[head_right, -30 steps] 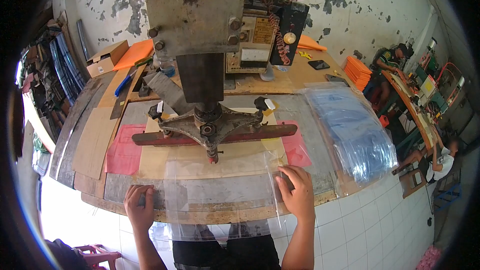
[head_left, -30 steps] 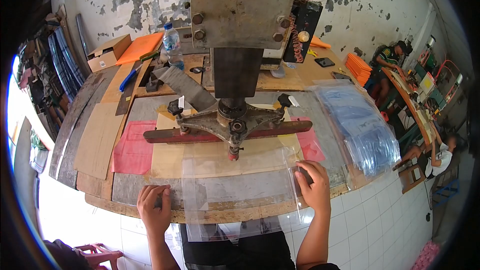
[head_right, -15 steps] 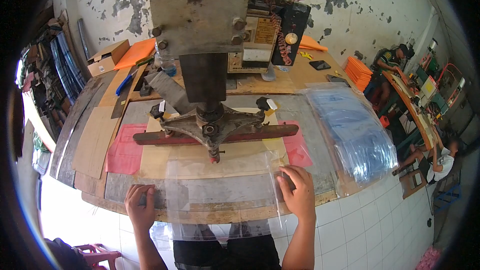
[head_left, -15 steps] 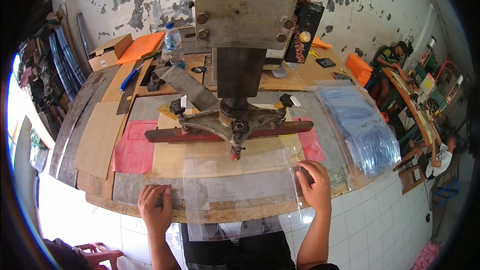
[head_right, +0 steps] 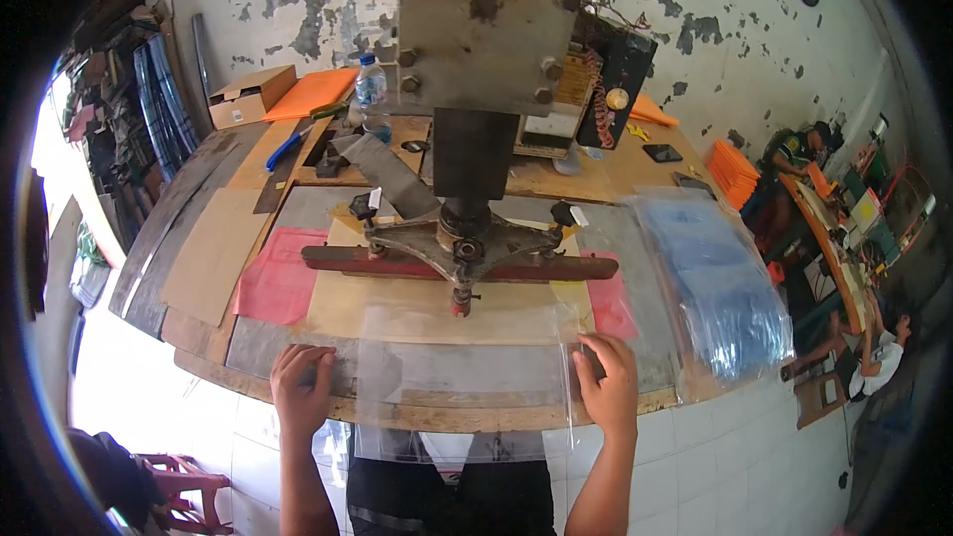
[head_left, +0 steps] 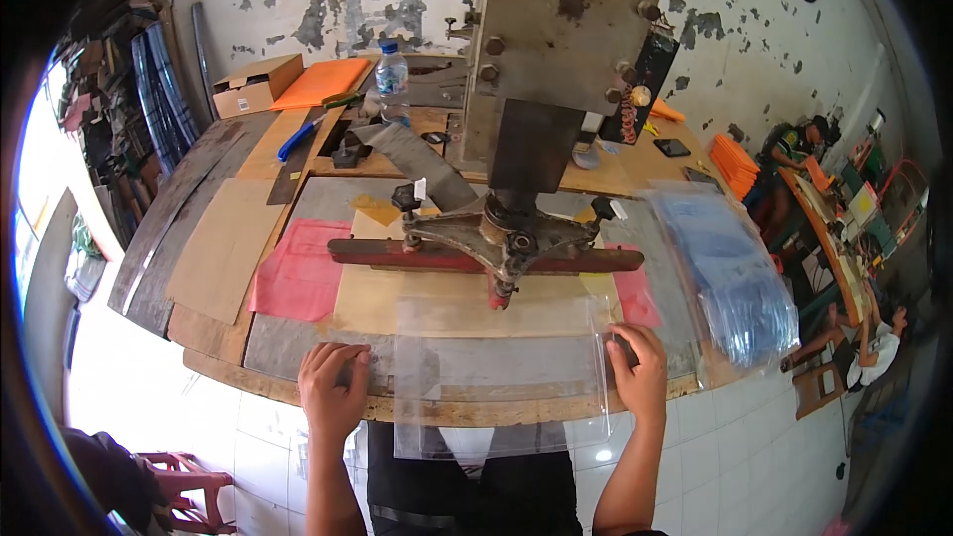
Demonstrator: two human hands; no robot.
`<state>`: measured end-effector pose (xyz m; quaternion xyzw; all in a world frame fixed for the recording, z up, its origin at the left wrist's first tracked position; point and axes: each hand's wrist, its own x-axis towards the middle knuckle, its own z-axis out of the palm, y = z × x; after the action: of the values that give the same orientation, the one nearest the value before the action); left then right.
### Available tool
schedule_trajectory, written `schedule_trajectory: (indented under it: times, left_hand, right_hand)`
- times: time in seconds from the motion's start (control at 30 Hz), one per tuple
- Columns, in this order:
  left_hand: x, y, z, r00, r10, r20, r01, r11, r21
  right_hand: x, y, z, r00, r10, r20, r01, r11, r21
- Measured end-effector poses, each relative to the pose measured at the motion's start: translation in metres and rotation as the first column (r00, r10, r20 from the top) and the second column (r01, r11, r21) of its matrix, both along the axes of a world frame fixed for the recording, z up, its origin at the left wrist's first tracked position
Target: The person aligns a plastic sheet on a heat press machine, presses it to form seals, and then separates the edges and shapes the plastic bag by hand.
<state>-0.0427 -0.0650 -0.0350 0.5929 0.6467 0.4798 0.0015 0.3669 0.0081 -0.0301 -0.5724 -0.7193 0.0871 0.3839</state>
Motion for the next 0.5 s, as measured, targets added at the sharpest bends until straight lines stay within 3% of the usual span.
schedule_trajectory:
  times: [0.5]
  left_hand:
    - [-0.0052,-0.0030,0.0007,0.999,-0.030,-0.023,0.030,1.000,-0.004]
  right_hand:
    - [-0.0006,-0.0013,-0.0017,1.000,0.010,0.009,-0.010,1.000,0.027]
